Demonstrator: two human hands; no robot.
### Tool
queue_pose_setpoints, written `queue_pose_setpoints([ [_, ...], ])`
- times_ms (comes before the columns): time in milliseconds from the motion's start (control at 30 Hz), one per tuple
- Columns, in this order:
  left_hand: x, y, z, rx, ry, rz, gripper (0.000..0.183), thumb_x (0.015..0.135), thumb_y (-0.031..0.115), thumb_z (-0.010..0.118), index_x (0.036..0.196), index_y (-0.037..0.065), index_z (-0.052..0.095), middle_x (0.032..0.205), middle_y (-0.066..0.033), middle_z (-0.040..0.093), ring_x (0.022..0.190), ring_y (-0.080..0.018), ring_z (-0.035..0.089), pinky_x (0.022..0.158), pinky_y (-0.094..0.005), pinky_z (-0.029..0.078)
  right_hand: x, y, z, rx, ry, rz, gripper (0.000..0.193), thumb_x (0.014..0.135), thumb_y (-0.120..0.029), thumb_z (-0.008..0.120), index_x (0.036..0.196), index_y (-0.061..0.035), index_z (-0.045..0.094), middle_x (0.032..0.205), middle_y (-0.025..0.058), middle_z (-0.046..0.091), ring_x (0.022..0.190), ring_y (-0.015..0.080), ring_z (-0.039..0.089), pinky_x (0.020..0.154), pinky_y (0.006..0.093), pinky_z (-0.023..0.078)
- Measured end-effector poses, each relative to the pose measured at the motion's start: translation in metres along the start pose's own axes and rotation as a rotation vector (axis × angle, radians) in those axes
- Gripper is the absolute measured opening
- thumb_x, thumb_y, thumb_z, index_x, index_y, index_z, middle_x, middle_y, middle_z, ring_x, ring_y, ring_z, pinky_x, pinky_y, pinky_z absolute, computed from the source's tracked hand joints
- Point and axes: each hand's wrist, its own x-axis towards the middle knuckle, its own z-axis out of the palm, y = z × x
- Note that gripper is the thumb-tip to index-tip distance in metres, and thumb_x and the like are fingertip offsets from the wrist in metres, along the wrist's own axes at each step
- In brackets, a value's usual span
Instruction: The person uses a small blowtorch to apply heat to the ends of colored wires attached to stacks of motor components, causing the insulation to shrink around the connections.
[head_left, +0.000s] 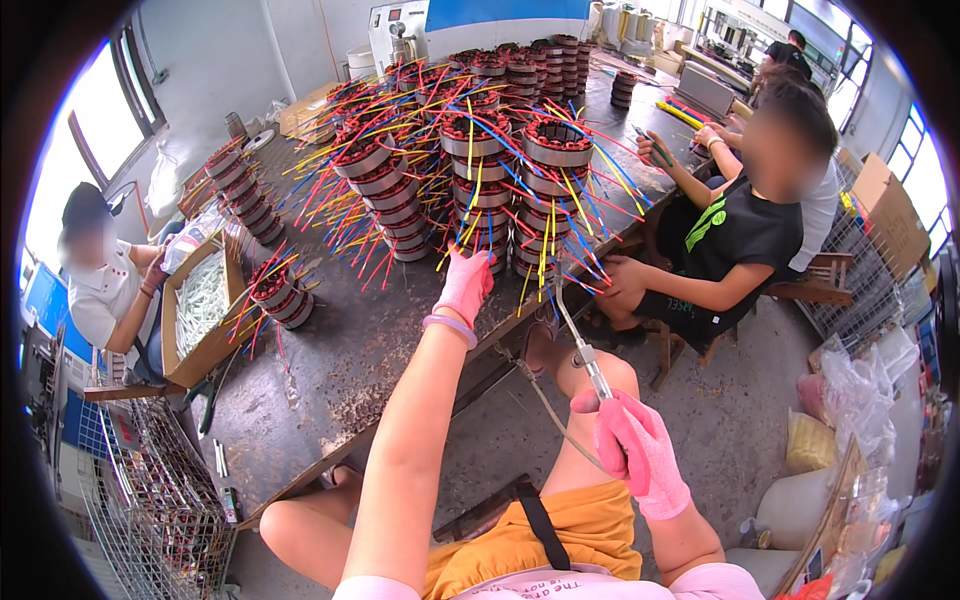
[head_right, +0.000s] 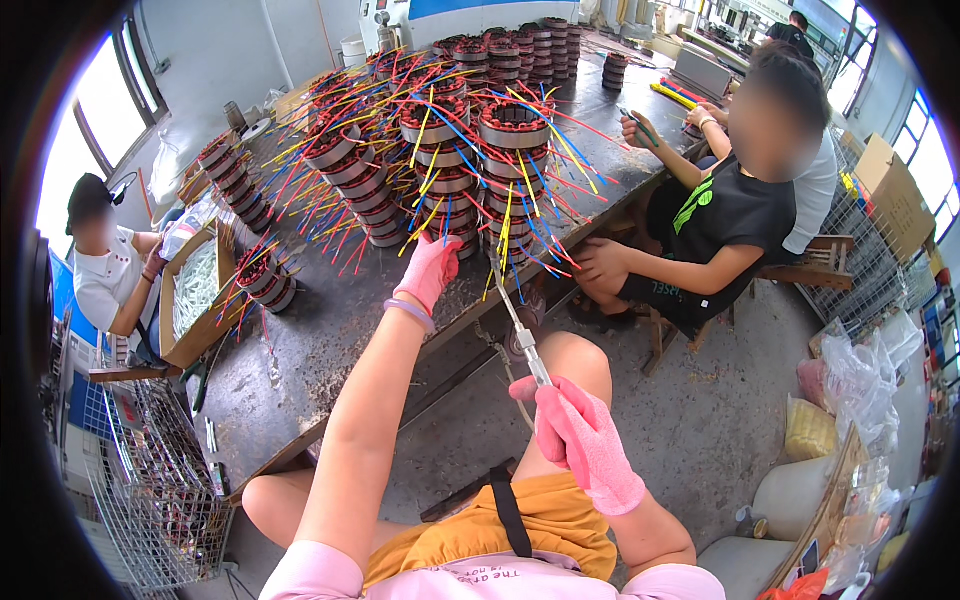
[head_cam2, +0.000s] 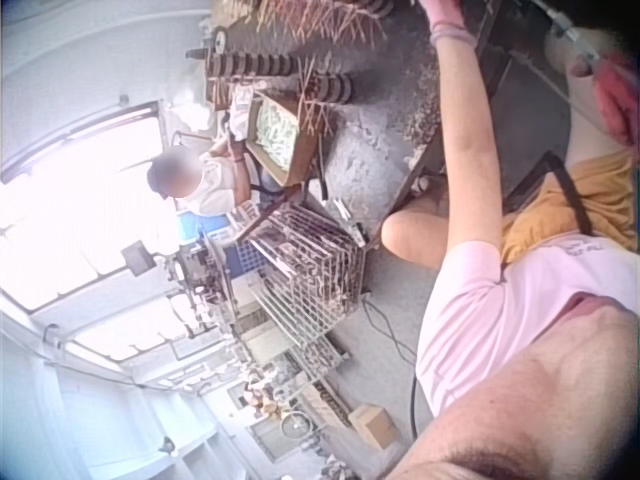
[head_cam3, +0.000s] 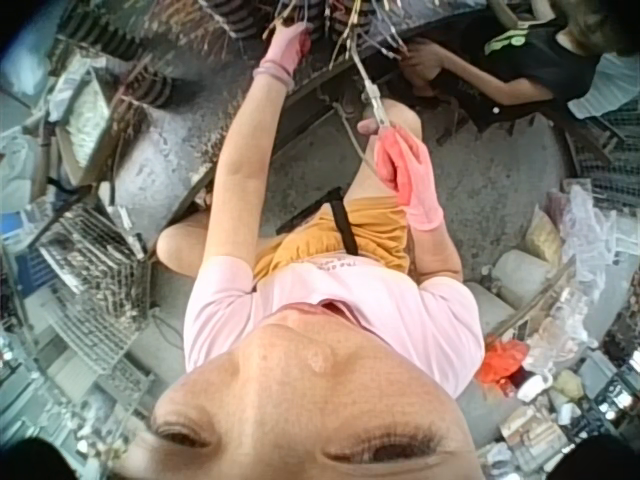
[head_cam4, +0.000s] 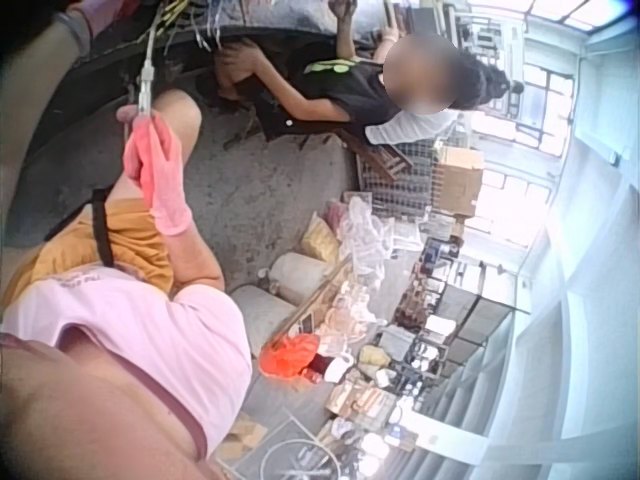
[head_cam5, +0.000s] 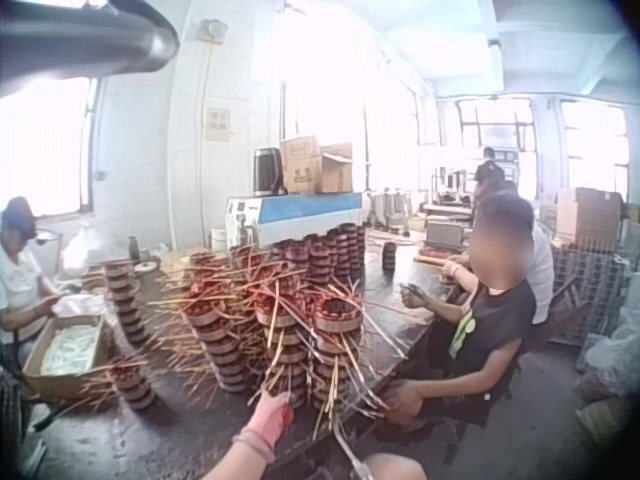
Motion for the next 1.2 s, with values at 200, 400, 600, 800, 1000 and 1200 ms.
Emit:
queue_pose_setpoints([
  [200,-0.005,0.013,-0.009,0.189,-0.021,-0.022,0.05,0.088,0.014,0.066,0.126,0.022,0.036,0.087,-0.003,0.062,0.053,-0.0118,0.051,0.044,-0.0258,0.039,-0.001,-0.002,0.0,0.012,-0.019,0.011,0.043,0.106,-0.033,0.046,0.12,0.0054,0.057,0.054,-0.0072,0.036,0.045,0.0019,0.028,0.045,0.0209,0.019],
  [400,-0.01,0.016,-0.007,0.137,-0.025,-0.027,0.048,0.088,0.012,0.066,0.125,0.022,0.036,0.083,-0.002,0.061,0.052,-0.0122,0.051,0.043,-0.0249,0.037,0.0,-0.001,0.002,-0.004,-0.02,-0.015,0.044,0.105,-0.035,0.046,0.12,0.0058,0.057,0.053,-0.0082,0.035,0.044,0.001,0.027,0.044,0.0206,0.018],
  [600,-0.011,0.017,-0.005,0.183,0.027,-0.02,0.053,0.087,0.008,0.067,0.126,0.025,0.036,0.078,-0.0005,0.058,0.05,-0.0116,0.05,0.041,-0.0246,0.037,0.0,0.0,-0.002,0.022,-0.028,-0.004,0.039,0.106,-0.029,0.045,0.121,0.0054,0.057,0.054,-0.0069,0.036,0.046,0.002,0.028,0.045,0.0213,0.019],
  [800,-0.015,0.018,-0.007,0.108,-0.002,0.054,0.047,0.084,0.01,0.068,0.119,0.017,0.038,0.075,-0.0049,0.058,0.045,-0.0144,0.049,0.038,-0.0279,0.036,-0.002,-0.005,0.003,0.039,-0.033,-0.004,0.039,0.106,-0.029,0.045,0.121,0.0058,0.056,0.055,-0.0067,0.036,0.046,0.0022,0.028,0.045,0.0214,0.019],
  [1000,-0.022,0.019,-0.002,0.116,-0.01,0.044,0.05,0.086,0.009,0.067,0.125,0.022,0.039,0.079,-0.0022,0.059,0.048,-0.0114,0.049,0.041,-0.0239,0.037,-0.003,-0.006,0.0,-0.006,-0.019,-0.017,0.04,0.106,-0.029,0.045,0.121,0.0059,0.055,0.055,-0.0067,0.036,0.046,0.0022,0.028,0.045,0.0216,0.019],
  [1200,-0.02,0.024,-0.016,0.171,-0.05,-0.014,0.05,0.088,0.01,0.068,0.127,0.023,0.041,0.081,0.0004,0.06,0.05,-0.0083,0.049,0.042,-0.0216,0.037,0.003,-0.009,-0.001,-0.001,-0.037,-0.038,0.04,0.106,-0.031,0.045,0.12,0.0051,0.056,0.054,-0.0074,0.036,0.046,0.0018,0.029,0.045,0.0211,0.019],
])
